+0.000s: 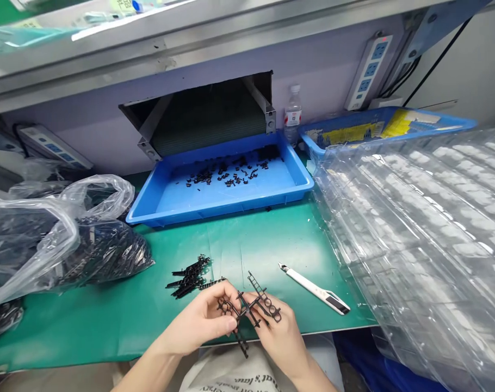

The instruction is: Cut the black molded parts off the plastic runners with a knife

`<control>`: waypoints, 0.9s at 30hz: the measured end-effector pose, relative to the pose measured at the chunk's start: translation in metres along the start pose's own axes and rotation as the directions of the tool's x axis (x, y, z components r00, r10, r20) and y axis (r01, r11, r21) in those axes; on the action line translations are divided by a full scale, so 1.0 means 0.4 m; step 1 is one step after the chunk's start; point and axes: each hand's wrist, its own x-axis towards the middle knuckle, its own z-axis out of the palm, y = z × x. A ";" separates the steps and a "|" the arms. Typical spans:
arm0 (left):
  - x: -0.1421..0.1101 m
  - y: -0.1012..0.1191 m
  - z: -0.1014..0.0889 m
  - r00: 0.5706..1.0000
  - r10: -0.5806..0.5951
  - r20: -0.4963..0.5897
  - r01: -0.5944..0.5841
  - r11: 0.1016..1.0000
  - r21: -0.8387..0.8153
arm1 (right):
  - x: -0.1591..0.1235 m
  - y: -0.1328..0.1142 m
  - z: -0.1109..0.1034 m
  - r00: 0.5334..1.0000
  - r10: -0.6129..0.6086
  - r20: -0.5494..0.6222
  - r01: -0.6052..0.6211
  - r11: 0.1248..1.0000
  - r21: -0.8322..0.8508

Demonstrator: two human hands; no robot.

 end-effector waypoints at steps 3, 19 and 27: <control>0.009 -0.047 0.007 0.993 -0.008 -0.115 -0.022 0.966 -0.256 | -0.007 -0.005 0.012 0.989 -0.003 -0.146 0.002 1.000 -0.010; 0.027 -0.049 0.015 0.912 0.158 -0.378 -0.241 0.953 -0.184 | 0.000 0.004 -0.002 0.973 -0.031 -0.230 -0.001 0.990 -0.139; 0.039 0.012 -0.047 0.991 -0.135 -0.012 0.135 0.991 -0.008 | 0.008 -0.017 -0.019 0.976 -0.139 0.168 0.138 0.990 0.019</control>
